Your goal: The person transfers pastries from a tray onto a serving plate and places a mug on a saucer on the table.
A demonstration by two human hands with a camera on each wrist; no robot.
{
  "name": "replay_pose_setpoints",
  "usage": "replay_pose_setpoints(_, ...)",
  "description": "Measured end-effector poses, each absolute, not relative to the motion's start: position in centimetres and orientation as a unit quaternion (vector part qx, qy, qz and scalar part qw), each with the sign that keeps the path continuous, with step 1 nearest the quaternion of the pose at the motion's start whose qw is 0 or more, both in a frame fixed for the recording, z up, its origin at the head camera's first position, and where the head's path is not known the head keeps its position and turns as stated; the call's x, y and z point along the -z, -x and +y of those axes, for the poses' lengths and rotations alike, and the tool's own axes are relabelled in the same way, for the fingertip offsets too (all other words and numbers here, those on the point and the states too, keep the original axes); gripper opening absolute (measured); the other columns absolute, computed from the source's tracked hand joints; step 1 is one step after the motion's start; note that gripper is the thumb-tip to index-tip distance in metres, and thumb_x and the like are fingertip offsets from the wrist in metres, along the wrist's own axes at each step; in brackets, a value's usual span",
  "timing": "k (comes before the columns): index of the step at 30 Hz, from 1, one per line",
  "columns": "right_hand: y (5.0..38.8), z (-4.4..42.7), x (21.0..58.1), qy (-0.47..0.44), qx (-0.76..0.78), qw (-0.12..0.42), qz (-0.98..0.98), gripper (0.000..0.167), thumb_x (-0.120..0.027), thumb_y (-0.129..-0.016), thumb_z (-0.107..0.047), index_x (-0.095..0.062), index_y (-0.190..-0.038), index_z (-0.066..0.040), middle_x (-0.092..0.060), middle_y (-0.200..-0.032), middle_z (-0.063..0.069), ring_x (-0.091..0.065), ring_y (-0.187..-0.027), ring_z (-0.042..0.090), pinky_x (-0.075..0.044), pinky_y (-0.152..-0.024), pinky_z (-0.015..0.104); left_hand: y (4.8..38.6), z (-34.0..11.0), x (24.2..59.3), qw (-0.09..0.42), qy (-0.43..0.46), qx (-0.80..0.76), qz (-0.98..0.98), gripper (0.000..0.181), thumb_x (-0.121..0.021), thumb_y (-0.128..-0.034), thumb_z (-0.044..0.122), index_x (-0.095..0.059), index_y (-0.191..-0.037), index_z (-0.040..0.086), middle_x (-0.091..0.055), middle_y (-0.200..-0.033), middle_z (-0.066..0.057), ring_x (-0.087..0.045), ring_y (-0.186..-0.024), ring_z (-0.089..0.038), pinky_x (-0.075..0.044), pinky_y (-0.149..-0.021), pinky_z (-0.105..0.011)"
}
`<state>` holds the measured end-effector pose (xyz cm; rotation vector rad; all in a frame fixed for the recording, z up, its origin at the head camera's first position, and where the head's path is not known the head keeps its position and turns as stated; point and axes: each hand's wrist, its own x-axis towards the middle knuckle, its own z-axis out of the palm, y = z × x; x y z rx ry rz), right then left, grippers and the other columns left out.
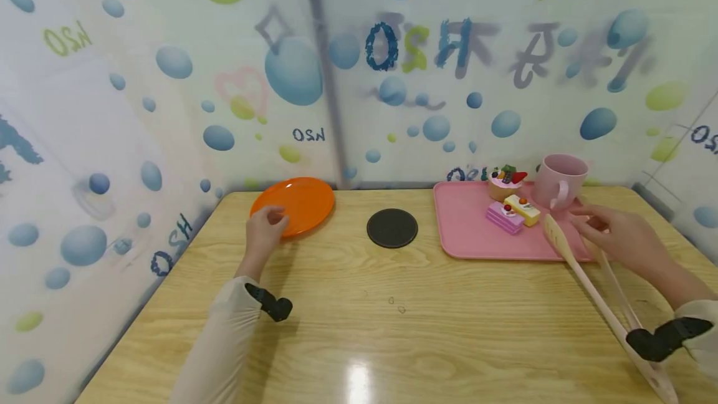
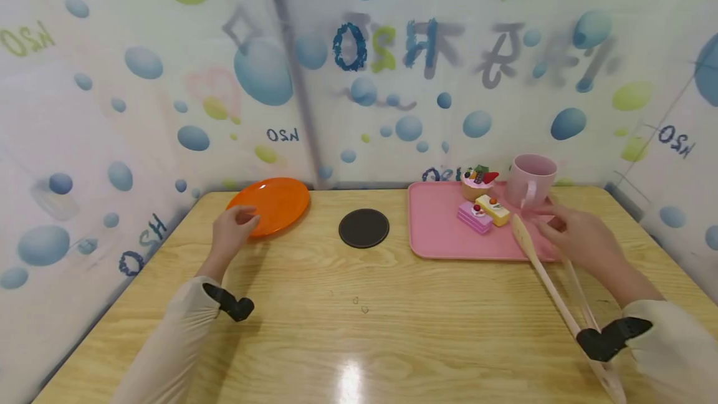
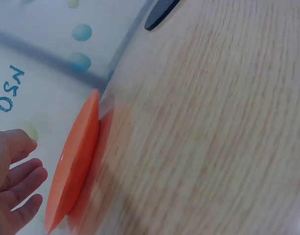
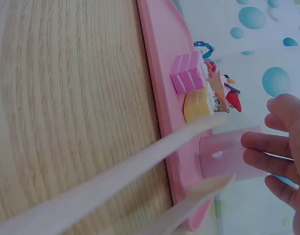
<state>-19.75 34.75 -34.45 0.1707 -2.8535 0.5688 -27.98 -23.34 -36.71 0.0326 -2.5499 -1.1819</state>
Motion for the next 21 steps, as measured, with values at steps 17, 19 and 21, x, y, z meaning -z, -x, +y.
replay_pose_setpoints(17, 16.4, 36.7, 35.7, -0.088, -0.185, 0.154, -0.967, 0.033, -0.065, -0.086, -0.024, -0.064, -0.1, 0.006, -0.063, -0.072, 0.003, -0.058, -0.063, 0.024, -0.043, -0.051, 0.029, 27.2, -25.2, 37.4, 0.174, -0.042, 0.396, -0.901, 0.025, -0.065, -0.0841, 0.009, -0.065, -0.105, -0.006, -0.061, -0.101, -0.023, -0.059, -0.088, -0.032, -0.049, -0.071, -0.033)
replay_pose_setpoints(19, 16.0, 36.7, 35.9, -0.084, -0.185, 0.152, -0.967, 0.033, -0.065, -0.087, -0.024, -0.065, -0.099, 0.006, -0.064, -0.072, 0.002, -0.058, -0.064, 0.024, -0.043, -0.051, 0.029, 27.0, -25.5, 37.4, 0.167, -0.051, 0.397, -0.901, 0.026, -0.064, -0.0848, 0.01, -0.065, -0.105, -0.006, -0.061, -0.102, -0.023, -0.059, -0.088, -0.032, -0.049, -0.069, -0.033)
replay_pose_setpoints(21, 15.7, 36.8, 36.0, -0.08, -0.187, 0.152, -0.967, 0.033, -0.065, -0.086, -0.025, -0.065, -0.099, 0.006, -0.064, -0.072, 0.002, -0.058, -0.064, 0.02, -0.043, -0.051, 0.028, 26.7, -25.8, 37.3, 0.158, -0.06, 0.399, -0.901, 0.027, -0.063, -0.0856, 0.012, -0.064, -0.107, -0.006, -0.06, -0.102, -0.023, -0.058, -0.088, -0.032, -0.049, -0.067, -0.031)
